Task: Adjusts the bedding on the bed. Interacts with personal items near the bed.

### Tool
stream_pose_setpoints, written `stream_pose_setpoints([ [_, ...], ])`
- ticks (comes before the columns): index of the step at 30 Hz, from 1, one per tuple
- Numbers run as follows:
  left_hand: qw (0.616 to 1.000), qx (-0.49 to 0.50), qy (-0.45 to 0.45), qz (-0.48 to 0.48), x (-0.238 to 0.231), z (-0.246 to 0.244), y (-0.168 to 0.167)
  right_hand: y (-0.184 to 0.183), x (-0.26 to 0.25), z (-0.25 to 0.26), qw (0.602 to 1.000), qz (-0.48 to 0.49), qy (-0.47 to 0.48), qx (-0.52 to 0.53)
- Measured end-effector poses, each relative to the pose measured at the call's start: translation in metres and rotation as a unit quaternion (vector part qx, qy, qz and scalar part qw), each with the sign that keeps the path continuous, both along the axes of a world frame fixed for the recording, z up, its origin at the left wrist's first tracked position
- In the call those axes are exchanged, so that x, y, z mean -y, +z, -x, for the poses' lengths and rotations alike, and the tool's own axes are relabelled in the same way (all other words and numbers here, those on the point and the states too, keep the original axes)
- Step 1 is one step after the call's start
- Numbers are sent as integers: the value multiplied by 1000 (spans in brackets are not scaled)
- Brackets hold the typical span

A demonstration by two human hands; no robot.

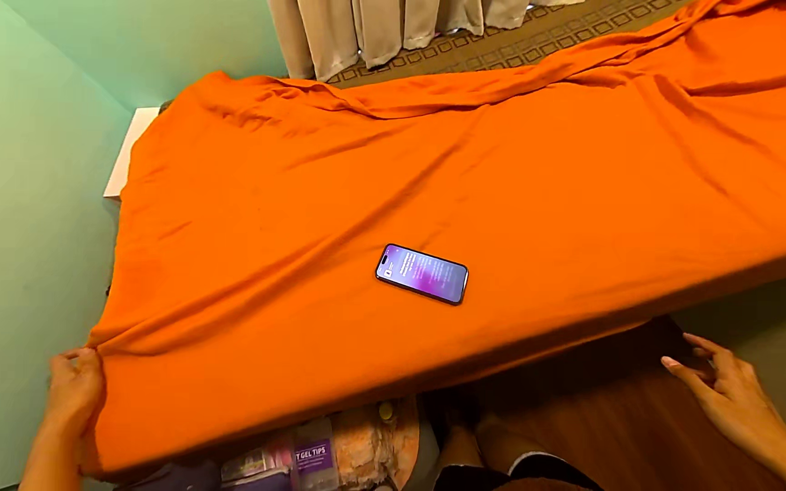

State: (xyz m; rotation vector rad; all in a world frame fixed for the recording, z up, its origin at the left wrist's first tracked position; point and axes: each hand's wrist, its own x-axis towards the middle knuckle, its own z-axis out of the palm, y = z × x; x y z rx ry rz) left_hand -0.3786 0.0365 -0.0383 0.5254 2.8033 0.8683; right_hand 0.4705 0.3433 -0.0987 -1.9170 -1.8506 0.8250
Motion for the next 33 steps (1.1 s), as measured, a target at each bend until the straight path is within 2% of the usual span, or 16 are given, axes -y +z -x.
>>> stream_pose_setpoints([
  [2, 996, 82, 31, -25, 30, 15, 4, -20, 15, -25, 999, 31, -20, 28],
  [5, 965, 239, 51, 94, 75, 8, 31, -34, 48, -68, 991, 83, -70, 80],
  [7, 914, 352, 33, 199, 76, -19, 50, -31, 70, -82, 984, 123, -122, 50],
  [8, 893, 397, 28, 210, 69, -34, 54, -30, 77, -81, 981, 131, -141, 29],
  [10, 896, 416, 38, 152, 57, -52, 42, -24, 76, -63, 986, 103, -131, -13],
  [13, 934, 345, 84, 22, 53, -48, 12, 3, 42, 4, 997, -45, 18, -59],
  [16, 955, 286, 74, -23, 39, -38, 6, 47, 3, 120, 968, -164, 171, -79],
  [19, 970, 231, 56, -55, 24, -50, 9, 71, -29, 220, 940, -117, 316, -49],
  [22, 959, 233, 162, 0, -6, -88, 54, 64, -58, 290, 905, -82, 416, 29],
  [23, 965, 197, 171, 15, -5, -87, 52, 59, -62, 306, 893, -77, 440, 55],
  [24, 980, 94, 173, 7, 2, -76, 31, 52, -66, 317, 882, -84, 459, 72],
  [25, 986, 44, 162, -7, 9, -63, 20, 47, -67, 325, 877, -87, 466, 74],
  [27, 990, 10, 141, -20, 10, -63, 29, 46, -68, 333, 884, -83, 457, 54],
  [30, 993, -59, 78, -73, 11, -105, 55, 59, -72, 342, 891, -66, 447, 53],
  [33, 985, -130, -1, -111, 33, -173, 84, 74, -73, 343, 905, -17, 421, 60],
])
